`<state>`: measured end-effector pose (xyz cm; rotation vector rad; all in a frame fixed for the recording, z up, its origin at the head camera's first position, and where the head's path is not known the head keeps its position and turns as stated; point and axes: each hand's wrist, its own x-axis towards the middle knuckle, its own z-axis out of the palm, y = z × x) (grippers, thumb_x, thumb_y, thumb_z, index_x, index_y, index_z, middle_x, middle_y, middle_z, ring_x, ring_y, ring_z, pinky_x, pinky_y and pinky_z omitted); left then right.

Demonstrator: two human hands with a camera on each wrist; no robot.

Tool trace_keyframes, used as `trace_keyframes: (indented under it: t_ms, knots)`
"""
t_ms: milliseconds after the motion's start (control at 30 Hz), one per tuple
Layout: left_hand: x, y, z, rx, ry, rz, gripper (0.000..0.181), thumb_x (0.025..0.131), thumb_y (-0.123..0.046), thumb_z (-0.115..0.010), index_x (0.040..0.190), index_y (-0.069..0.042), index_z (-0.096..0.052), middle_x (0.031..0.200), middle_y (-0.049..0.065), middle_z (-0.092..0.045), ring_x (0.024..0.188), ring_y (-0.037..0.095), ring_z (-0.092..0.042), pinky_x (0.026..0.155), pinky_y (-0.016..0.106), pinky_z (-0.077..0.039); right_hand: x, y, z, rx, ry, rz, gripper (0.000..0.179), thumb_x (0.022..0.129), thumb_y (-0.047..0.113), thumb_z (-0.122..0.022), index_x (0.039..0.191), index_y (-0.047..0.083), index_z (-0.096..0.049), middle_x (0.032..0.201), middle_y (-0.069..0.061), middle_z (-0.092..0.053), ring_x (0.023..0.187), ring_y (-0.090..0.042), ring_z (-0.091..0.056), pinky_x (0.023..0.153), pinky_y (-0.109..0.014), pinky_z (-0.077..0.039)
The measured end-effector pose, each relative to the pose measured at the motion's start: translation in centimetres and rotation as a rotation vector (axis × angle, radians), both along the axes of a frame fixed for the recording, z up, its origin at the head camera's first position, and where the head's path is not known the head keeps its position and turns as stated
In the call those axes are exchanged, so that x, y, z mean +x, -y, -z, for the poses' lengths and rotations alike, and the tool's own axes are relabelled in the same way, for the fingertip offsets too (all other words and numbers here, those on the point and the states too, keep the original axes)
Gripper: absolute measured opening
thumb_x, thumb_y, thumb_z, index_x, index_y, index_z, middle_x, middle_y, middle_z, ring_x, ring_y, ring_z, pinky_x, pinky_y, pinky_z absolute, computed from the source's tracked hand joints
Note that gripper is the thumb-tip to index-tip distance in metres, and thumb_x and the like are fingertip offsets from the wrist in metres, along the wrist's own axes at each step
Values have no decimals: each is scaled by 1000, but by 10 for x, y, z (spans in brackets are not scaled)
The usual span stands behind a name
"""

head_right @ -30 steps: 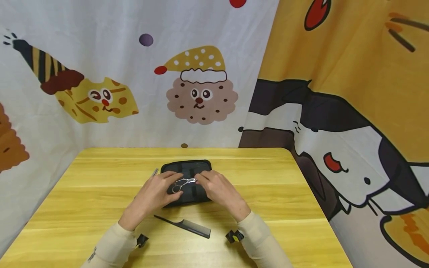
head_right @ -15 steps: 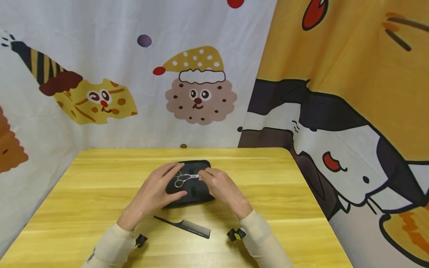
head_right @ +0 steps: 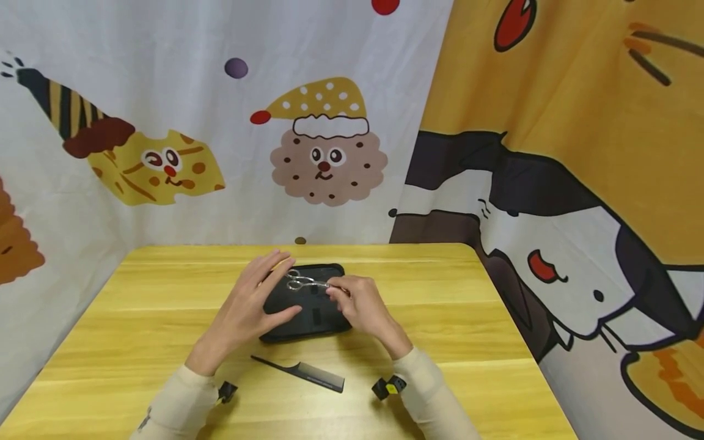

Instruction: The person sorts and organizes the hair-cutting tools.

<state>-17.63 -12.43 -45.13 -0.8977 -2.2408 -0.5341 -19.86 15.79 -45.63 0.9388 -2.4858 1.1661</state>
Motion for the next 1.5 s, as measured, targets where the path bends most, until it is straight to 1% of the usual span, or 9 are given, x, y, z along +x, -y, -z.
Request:
trace_keyframes:
  t_ms: [200,367,567,700,800,933,1033,1233,1500]
  knots:
    - [-1,3,0,9,-25,1,109,80,-36,-106,170,-11,-50,165,19,-58,159,42,-52,138,60,-37,0,0,-4,-120,361,24,16,111,11,-72,112,3,-85,82,-8,-78,66,-7,-66,59,-22,-54]
    - [-2,3,-1,1,-48,7,105,80,-34,-105,168,-8,-53,165,19,-59,157,43,-53,141,55,-33,-1,-2,-7,-219,581,-5,20,112,12,-71,115,-1,-85,86,-13,-77,69,-12,-68,65,-28,-59]
    - [-3,-1,0,-29,-52,20,96,85,-33,-102,165,-8,-56,166,18,-58,156,42,-55,137,59,-39,-2,-3,-8,-357,844,-96,25,113,9,-68,123,-11,-79,87,-2,-77,70,-9,-67,70,-23,-62]
    - [-5,-6,4,-61,-100,46,91,86,-31,-101,164,-9,-58,165,19,-59,153,42,-58,130,61,-48,-3,-4,-7,-419,976,-165,25,114,8,-66,123,-13,-77,87,0,-76,70,-8,-65,70,-21,-61]
    - [-6,-9,6,-90,-154,65,85,85,-27,-102,159,-10,-63,162,18,-63,149,39,-62,122,60,-56,-4,-5,-4,-424,1021,-197,26,115,10,-66,124,-12,-76,89,0,-76,71,-8,-65,70,-22,-61]
    - [-4,-11,8,-130,-194,55,74,85,-16,-101,152,-12,-70,158,14,-67,142,34,-68,116,50,-62,-5,-5,-3,-426,1057,-214,29,115,11,-66,126,-14,-75,89,0,-76,72,-7,-65,69,-21,-60]
    - [-1,-11,10,-151,-189,41,67,87,-7,-99,149,-13,-72,159,12,-67,140,31,-69,114,45,-64,-4,-4,-3,-413,1069,-221,29,115,11,-66,127,-13,-75,89,0,-76,72,-7,-64,69,-21,-59]
    - [1,-10,13,-137,-179,43,62,86,5,-95,143,-11,-75,156,14,-69,135,31,-73,106,42,-67,-1,-2,-5,-392,1094,-252,23,116,11,-63,120,-6,-79,90,0,-75,73,-9,-63,69,-24,-57]
    - [1,-11,14,-135,-193,27,57,86,2,-96,139,-11,-78,150,16,-73,131,31,-76,101,40,-69,0,-2,-4,-398,1108,-282,23,117,11,-62,117,-4,-79,87,0,-74,70,-8,-63,68,-22,-58]
